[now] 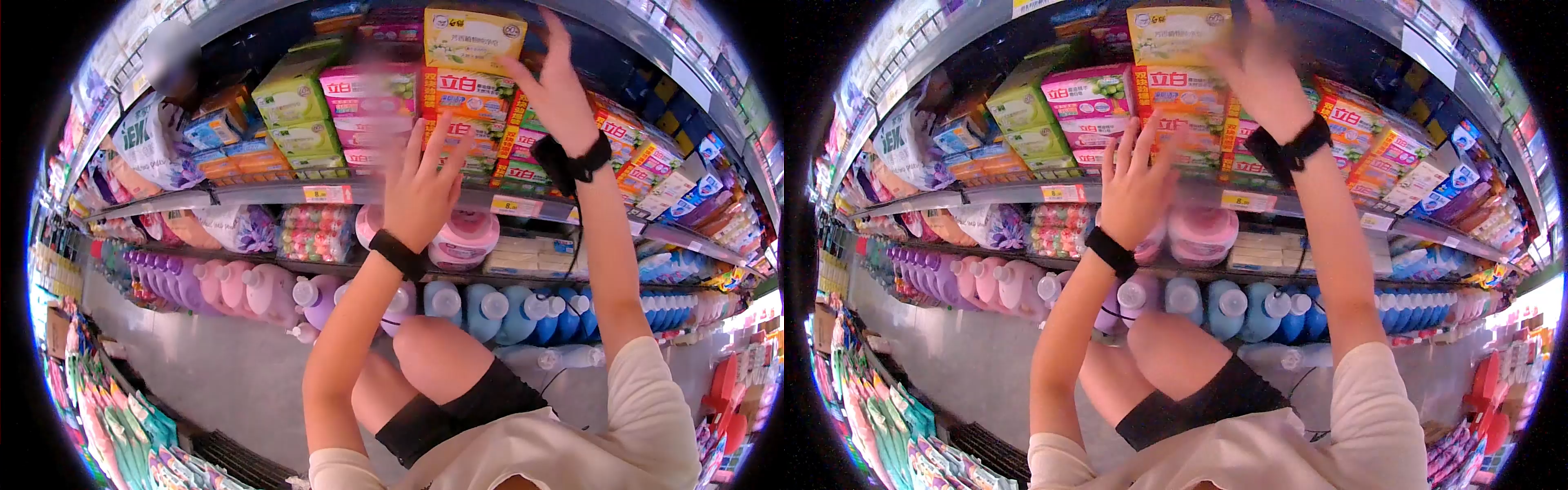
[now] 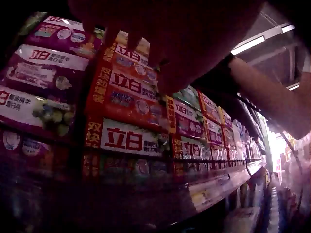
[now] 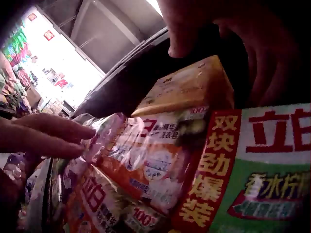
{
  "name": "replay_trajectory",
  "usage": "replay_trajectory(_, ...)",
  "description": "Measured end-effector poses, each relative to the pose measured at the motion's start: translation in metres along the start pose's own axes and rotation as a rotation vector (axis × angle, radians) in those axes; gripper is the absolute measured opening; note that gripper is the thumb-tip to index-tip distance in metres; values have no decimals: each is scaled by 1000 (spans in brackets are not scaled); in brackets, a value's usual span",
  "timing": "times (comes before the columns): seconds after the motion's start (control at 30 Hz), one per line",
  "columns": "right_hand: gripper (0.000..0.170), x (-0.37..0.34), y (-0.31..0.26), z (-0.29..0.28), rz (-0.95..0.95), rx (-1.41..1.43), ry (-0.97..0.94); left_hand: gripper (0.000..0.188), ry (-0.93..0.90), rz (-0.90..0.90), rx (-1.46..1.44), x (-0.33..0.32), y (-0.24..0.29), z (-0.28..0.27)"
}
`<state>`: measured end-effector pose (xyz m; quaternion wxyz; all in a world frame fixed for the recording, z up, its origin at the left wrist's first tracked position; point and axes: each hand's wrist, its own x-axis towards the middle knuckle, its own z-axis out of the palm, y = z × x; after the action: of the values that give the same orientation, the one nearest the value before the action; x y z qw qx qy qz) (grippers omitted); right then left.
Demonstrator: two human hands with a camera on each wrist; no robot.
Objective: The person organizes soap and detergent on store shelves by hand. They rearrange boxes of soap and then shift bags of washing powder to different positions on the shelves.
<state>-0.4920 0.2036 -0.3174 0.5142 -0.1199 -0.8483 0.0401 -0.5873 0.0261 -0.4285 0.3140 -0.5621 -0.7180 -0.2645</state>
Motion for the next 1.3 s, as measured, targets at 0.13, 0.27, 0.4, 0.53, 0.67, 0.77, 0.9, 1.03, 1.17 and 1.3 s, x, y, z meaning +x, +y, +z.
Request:
replay_trajectory(0.13,62,6,5,10,51,300,-188,67,25,33,32,1,-1,13)
replay_trajectory(0.27,58,13,25,16,50,186,-178,66,12,53,60,3,-5,17)
replay_trajectory(0.4,58,13,14,10,147,334,-211,66,-9,53,58,6,-5,14)
replay_trajectory(0.53,62,18,30,18,29,318,-80,63,-43,35,38,10,0,5)
replay_trajectory(0.67,60,22,43,21,45,379,-202,59,-85,39,52,11,2,2)
replay_trajectory(0.77,56,20,34,15,77,389,-227,62,-59,56,40,9,-1,4)
replay_trajectory(0.9,58,18,24,11,92,279,-188,64,-74,48,53,7,-1,11)
replay_trajectory(1.03,68,7,16,15,5,261,-28,63,-92,27,31,3,3,9)
replay_trajectory(1.17,65,-12,-12,-11,-108,166,7,64,-87,-40,-33,-10,8,-5)
replay_trajectory(1.3,37,-77,-89,-71,145,245,-200,57,-5,-152,-263,-54,1,-40)
